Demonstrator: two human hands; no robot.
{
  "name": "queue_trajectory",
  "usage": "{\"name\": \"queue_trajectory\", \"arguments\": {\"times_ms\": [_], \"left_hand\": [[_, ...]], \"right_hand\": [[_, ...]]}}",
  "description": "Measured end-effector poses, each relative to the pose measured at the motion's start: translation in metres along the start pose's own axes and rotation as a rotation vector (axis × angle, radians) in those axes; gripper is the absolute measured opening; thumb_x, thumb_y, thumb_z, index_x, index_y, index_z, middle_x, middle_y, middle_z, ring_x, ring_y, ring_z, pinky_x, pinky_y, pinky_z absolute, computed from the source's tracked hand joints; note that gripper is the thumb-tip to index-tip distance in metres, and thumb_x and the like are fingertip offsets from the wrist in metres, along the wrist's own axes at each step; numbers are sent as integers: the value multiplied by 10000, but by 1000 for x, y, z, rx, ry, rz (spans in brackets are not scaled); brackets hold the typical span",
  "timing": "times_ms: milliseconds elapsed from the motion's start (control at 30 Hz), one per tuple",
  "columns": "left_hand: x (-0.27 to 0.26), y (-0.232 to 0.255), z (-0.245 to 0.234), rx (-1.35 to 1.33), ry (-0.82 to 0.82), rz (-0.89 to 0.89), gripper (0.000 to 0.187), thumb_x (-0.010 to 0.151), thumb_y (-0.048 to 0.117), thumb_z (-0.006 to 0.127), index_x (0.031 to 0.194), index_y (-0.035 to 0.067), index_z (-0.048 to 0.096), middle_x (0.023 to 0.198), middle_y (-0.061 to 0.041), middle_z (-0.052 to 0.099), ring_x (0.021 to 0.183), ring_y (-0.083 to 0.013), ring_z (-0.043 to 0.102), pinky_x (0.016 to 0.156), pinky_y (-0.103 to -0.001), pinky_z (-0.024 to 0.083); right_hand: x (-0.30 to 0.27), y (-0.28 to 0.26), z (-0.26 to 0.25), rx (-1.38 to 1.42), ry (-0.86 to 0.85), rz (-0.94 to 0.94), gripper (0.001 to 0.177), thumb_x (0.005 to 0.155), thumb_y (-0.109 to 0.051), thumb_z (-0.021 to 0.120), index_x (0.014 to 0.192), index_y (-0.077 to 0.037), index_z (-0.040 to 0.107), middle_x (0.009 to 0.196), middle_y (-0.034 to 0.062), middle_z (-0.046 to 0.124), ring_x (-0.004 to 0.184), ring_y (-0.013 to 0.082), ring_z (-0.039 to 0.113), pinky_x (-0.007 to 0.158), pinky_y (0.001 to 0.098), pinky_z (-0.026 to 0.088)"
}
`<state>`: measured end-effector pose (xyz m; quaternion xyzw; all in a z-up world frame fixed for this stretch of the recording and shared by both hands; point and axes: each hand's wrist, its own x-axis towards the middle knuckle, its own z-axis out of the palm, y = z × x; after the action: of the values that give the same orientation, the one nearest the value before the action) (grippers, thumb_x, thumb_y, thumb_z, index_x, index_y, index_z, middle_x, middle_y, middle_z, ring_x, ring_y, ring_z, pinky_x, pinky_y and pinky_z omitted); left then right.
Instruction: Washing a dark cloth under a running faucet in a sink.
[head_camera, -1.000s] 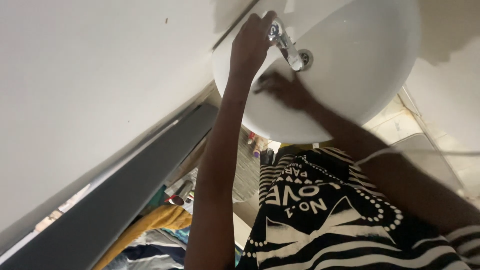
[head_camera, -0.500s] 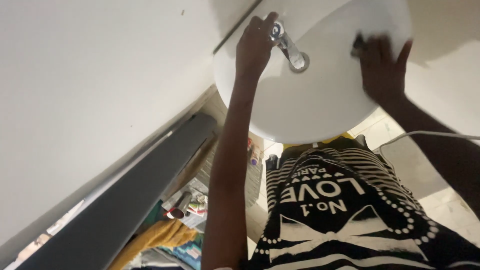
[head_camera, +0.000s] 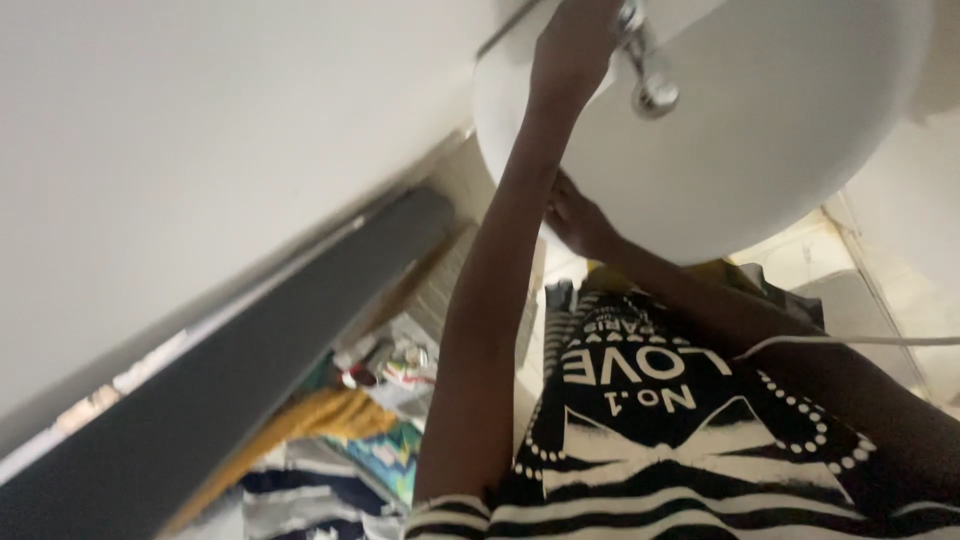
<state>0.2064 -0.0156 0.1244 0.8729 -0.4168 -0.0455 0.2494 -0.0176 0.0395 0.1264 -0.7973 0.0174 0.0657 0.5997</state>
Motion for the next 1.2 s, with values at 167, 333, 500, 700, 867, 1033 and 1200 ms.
{"name": "queue_trajectory", "arguments": {"times_ms": [167,333,500,700,867,1033,1200], "left_hand": [[-2,13,-16,-43,-110,-98,173,929,115,705,1068,77,609,966,-108,727,921,-332,709,746,-451,576],[2,25,-38,-103,-39,-30,297,881,129,742,1152,107,622,1060,-108,723,1021,-352,678,803,-479,563],[5,37,-51,-88,-15,-14,541,835,156,816,1329,167,595,1211,-87,665,1112,-313,651,865,-429,578],[4,49,-66,-160,-21,-66,608,823,95,809,1377,202,580,1114,-57,627,1043,-263,673,807,-406,588],[3,37,-43,-83,9,-63,620,828,104,820,1378,222,561,1130,-56,629,1051,-280,675,801,-417,592],[-4,37,-39,-98,78,-45,595,857,123,791,1386,214,535,1204,-78,640,1074,-306,682,807,-414,606],[-12,30,-20,-200,97,-70,416,950,61,699,1321,175,548,1183,-49,672,1080,-296,696,810,-405,611]], "right_hand": [[-50,-23,-71,-401,-229,43,639,1017,-220,544,1616,-217,319,1729,68,210,1499,289,386,1057,537,487],[-134,89,-167,-644,-312,202,621,1092,-536,281,1593,-205,435,1617,25,458,1499,227,425,1275,723,218],[-101,33,-260,-1408,97,77,494,963,-300,567,1393,-67,501,1472,200,553,1435,372,482,1093,713,287],[-125,70,-101,-664,-73,136,536,865,-150,609,1391,-51,580,1481,170,543,1359,351,529,1097,541,433],[-33,19,-51,-422,-261,-41,613,986,-243,528,1550,-36,409,1645,200,320,1498,366,297,1120,585,347],[29,109,-71,-754,-253,-238,496,1014,-371,512,1475,-188,497,1635,104,280,1538,316,160,1092,791,224],[22,169,-153,-714,-218,10,322,1079,-249,511,1372,-130,574,1681,43,448,1602,232,348,1271,704,187]]}}
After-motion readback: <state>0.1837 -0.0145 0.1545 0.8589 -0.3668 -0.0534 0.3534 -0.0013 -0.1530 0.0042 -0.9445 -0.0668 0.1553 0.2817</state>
